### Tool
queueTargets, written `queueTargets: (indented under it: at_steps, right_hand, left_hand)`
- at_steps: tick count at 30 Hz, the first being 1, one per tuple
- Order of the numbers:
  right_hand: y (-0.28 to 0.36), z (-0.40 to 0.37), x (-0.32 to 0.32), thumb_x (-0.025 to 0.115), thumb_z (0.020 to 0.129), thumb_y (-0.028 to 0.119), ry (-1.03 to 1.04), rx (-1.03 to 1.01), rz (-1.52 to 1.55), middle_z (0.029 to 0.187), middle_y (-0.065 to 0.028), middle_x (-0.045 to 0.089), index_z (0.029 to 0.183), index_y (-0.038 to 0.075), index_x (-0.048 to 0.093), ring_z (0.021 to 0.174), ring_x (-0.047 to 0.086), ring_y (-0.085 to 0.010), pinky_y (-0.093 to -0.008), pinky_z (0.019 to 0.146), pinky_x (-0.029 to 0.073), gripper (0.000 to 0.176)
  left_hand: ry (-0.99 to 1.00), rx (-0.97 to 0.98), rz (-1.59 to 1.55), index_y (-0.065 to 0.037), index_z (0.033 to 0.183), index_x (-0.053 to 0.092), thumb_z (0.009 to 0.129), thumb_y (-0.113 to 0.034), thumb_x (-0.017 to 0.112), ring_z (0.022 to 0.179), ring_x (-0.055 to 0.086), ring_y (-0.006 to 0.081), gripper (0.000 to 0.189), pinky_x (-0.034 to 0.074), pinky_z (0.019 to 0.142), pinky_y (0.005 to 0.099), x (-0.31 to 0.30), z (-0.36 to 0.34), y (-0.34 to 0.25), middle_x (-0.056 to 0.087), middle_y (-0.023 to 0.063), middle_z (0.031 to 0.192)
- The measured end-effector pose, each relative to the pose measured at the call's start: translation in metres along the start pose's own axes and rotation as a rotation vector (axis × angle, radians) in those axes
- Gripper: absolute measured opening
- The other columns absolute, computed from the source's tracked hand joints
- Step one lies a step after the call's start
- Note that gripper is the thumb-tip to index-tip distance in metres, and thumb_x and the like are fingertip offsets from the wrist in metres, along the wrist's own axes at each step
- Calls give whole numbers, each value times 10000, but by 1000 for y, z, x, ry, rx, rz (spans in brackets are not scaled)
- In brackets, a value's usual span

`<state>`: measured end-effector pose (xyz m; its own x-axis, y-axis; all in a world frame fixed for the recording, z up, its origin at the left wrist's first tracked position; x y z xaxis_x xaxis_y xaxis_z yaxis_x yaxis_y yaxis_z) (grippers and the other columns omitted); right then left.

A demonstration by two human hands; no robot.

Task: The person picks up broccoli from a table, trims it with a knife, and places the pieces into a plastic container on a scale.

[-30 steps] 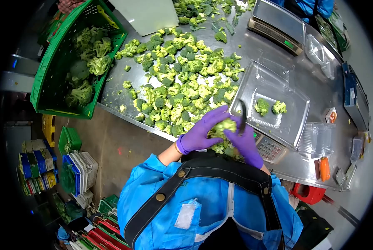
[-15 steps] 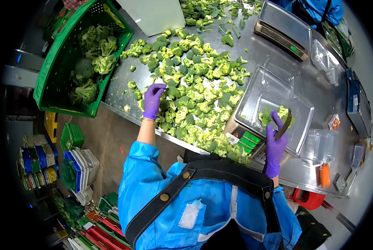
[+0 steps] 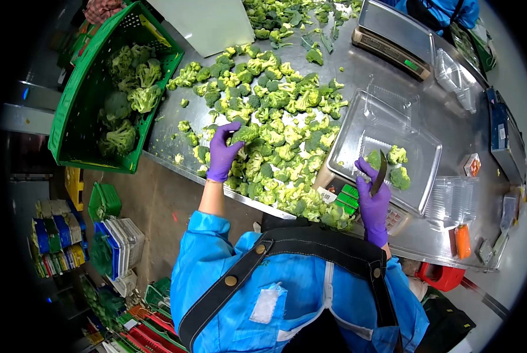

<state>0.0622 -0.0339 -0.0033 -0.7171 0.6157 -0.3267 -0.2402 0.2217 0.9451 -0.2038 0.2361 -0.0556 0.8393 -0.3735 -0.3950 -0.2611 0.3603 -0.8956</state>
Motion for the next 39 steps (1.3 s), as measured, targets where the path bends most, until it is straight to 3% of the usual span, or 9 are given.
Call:
queueTargets:
  at_steps: [5, 11, 13, 17, 21, 23, 25, 30, 39]
  right_hand:
    - [7, -3, 15, 567, 850, 116, 84, 33, 13, 1124, -84, 607, 1190, -5, 521, 817, 544, -85, -227, 717, 417, 363]
    - [18, -8, 33, 662, 774, 94, 234, -15, -44, 1170, -52, 584, 1261, 69, 479, 662, 486, -29, -193, 565, 415, 521]
    - [31, -9, 37, 742, 720, 162, 226, -157, 49, 1273, -116, 499, 1256, 75, 470, 1053, 560, -182, -270, 868, 461, 607]
    - [21, -7, 33, 747, 709, 180, 223, -50, -3, 1212, -98, 548, 1216, 67, 508, 1036, 574, -169, -253, 813, 482, 571]
    - [-2, 6, -26, 679, 753, 122, -114, 47, -82, 1033, -71, 642, 1109, 60, 591, 604, 504, -72, -197, 611, 432, 372]
    - [-9, 7, -57, 670, 757, 92, -330, -216, -119, 994, -65, 651, 1100, 46, 596, 530, 380, -50, -200, 559, 395, 354]
    - [-21, 4, -80, 667, 756, 71, -460, -40, -83, 994, -58, 649, 1099, 37, 599, 562, 415, -43, -195, 551, 381, 351]
    - [-27, 9, -90, 649, 780, 72, -460, 7, -127, 1045, -58, 633, 1124, 35, 587, 582, 424, -29, -190, 554, 372, 352]
    - [-15, -2, -91, 577, 841, 80, -416, 97, 2, 1077, -83, 622, 1120, -7, 569, 951, 565, -112, -206, 748, 435, 293]
  left_hand:
    - [86, -380, -1221, 49, 1272, 356, 826, -111, 569, 1142, 488, 257, 519, 412, 964, 332, 52, -25, -17, 448, 214, 1263]
    - [348, -539, -1346, 80, 1238, 401, 884, -208, 514, 1114, 511, 274, 470, 409, 970, 359, 133, -54, -58, 489, 187, 1224]
    - [474, -597, -1183, 29, 1247, 410, 899, -180, 498, 1055, 552, 190, 416, 473, 882, 298, 158, -66, -68, 530, 121, 1171]
    - [559, -654, -904, -13, 1221, 452, 884, -202, 554, 942, 552, 80, 399, 466, 796, 214, 180, -79, -89, 557, 25, 1064]
    - [627, -597, -1083, 22, 1256, 409, 915, -248, 478, 1061, 546, 208, 440, 443, 916, 300, 184, -70, -98, 521, 148, 1191]
    - [680, -573, -1103, 41, 1261, 401, 920, -237, 447, 1077, 542, 239, 442, 433, 940, 330, 182, -71, -95, 497, 173, 1227]
    - [674, -576, -1068, 35, 1258, 411, 917, -215, 445, 1055, 554, 217, 424, 436, 932, 326, 178, -71, -91, 505, 163, 1222]
    - [573, -568, -946, 31, 1225, 446, 898, -241, 496, 1048, 554, 222, 427, 434, 924, 331, 163, -64, -64, 531, 153, 1189]
    - [-143, 18, 509, -98, 1090, 600, 714, -251, 694, 1059, 504, 305, 417, 392, 922, 377, 28, 53, 66, 543, 162, 1144]
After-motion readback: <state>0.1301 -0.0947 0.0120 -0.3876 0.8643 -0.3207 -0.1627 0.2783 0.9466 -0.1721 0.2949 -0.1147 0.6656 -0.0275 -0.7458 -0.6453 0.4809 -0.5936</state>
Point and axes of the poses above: each hand's wrist, its own z-axis towards the middle knuckle, its own x-axis out of the palm, y = z × x, the point moved 10 cm from there along z, towards the middle knuckle
